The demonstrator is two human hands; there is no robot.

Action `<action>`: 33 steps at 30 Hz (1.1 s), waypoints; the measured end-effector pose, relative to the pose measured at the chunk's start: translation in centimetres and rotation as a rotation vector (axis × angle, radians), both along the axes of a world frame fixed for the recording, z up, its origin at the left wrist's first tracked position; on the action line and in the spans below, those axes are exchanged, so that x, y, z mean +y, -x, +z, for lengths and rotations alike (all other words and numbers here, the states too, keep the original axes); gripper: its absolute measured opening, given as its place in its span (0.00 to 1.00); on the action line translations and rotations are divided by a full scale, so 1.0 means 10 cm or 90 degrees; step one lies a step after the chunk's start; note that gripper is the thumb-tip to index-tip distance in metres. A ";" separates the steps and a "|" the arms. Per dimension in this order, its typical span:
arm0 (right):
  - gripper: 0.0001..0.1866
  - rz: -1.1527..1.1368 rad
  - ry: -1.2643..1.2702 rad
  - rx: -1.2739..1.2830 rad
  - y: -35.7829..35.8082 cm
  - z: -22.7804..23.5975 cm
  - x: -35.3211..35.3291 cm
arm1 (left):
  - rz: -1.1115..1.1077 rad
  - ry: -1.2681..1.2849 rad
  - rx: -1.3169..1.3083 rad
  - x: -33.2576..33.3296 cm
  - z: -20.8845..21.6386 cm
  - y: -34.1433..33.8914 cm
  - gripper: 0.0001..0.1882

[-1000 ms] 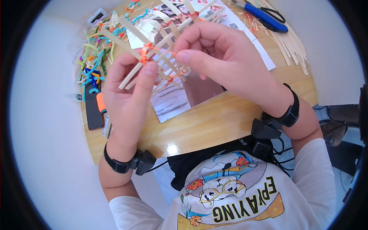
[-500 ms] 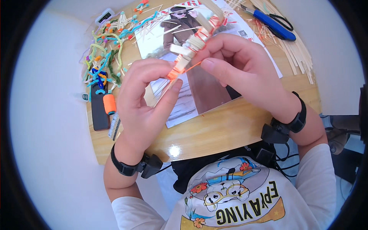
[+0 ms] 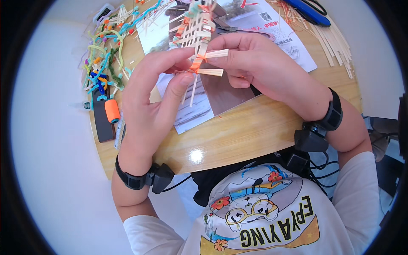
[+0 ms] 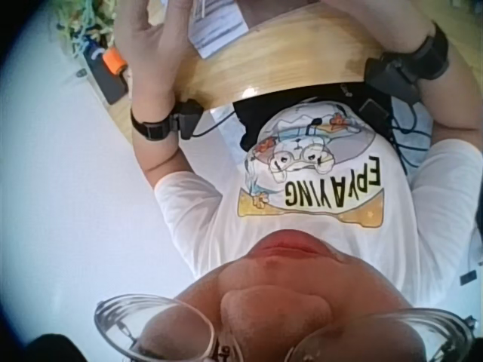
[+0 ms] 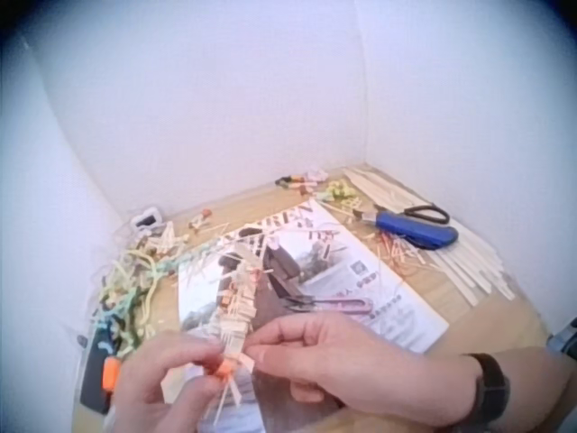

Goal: The recorder is weaving thin wooden or bamboo strips together using orange thread to create a decorative lattice item.

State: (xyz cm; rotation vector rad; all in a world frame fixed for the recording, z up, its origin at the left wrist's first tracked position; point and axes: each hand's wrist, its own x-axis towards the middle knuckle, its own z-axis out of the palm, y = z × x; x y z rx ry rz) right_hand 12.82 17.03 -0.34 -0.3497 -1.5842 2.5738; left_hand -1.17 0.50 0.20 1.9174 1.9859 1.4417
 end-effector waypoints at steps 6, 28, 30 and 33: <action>0.15 0.019 0.010 0.008 0.01 0.00 -0.05 | -0.023 -0.046 0.030 0.00 -0.01 -0.02 0.16; 0.14 -0.007 -0.052 -0.012 -0.03 0.02 -0.08 | -0.052 -0.078 0.006 0.02 -0.03 -0.04 0.13; 0.13 0.005 -0.057 -0.008 -0.04 0.03 -0.06 | -0.043 -0.076 -0.015 0.01 -0.02 -0.07 0.13; 0.12 0.017 -0.067 -0.004 -0.04 0.04 -0.06 | -0.030 -0.069 -0.021 0.01 0.00 -0.09 0.14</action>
